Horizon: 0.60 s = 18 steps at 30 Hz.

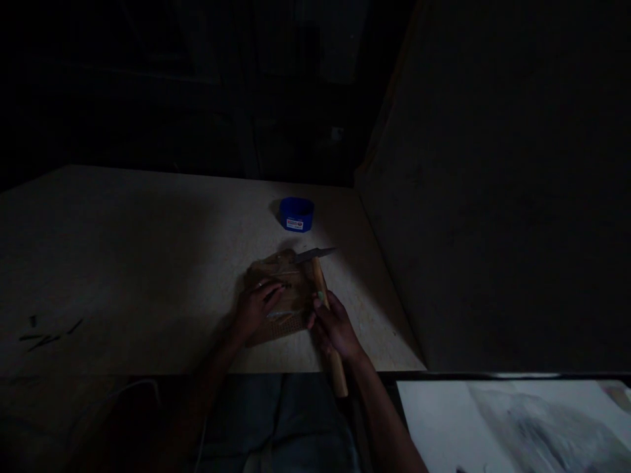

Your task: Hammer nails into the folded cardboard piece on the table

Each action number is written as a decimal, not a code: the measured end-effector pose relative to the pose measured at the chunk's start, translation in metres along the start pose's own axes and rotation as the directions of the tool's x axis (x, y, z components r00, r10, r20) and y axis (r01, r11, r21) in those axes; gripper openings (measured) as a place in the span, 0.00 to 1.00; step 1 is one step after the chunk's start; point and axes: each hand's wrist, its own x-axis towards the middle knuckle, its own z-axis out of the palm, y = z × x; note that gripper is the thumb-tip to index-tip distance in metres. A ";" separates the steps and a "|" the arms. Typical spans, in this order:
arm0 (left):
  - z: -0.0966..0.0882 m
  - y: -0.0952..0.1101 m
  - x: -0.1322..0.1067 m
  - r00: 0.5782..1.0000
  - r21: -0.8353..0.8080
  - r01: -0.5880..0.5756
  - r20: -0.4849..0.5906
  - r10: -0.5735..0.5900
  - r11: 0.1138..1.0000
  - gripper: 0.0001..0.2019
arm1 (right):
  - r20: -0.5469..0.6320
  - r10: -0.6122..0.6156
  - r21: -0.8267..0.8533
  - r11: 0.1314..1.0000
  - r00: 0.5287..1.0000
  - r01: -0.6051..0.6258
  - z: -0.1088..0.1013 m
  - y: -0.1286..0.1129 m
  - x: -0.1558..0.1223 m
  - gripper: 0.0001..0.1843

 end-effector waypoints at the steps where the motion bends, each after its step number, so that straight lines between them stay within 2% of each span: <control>1: 0.000 0.000 0.000 1.000 -0.003 0.001 -0.004 -0.001 1.000 0.09 | -0.007 -0.011 -0.106 0.994 1.000 0.011 -0.002 -0.007 -0.008 0.23; 3: 0.000 0.001 0.000 1.000 -0.004 0.006 -0.010 -0.006 1.000 0.09 | 0.000 -0.022 -0.296 0.955 1.000 0.021 -0.003 -0.021 -0.025 0.22; 5: -0.001 0.001 0.000 1.000 0.001 0.013 -0.009 -0.013 1.000 0.09 | 0.032 -0.081 -0.432 0.898 0.996 0.087 -0.001 -0.036 -0.041 0.20; 9: 0.000 0.000 0.000 0.999 0.001 0.043 0.012 -0.043 0.999 0.10 | 0.110 -0.193 -0.573 0.789 0.975 0.221 0.008 -0.048 -0.059 0.19; 11: 0.001 0.000 0.000 0.999 -0.015 0.053 0.014 -0.053 0.998 0.09 | 0.117 -0.174 -0.615 0.760 0.978 0.209 0.013 -0.044 -0.058 0.19; 16: 0.000 0.002 0.001 0.998 -0.003 0.051 0.047 -0.051 0.999 0.08 | 0.110 -0.027 -0.668 0.738 0.994 0.094 0.016 -0.029 -0.044 0.22; 18: 0.000 0.003 0.001 0.997 -0.001 0.054 0.053 -0.054 0.999 0.08 | 0.094 -0.046 -0.660 0.745 0.995 0.097 0.015 -0.027 -0.043 0.22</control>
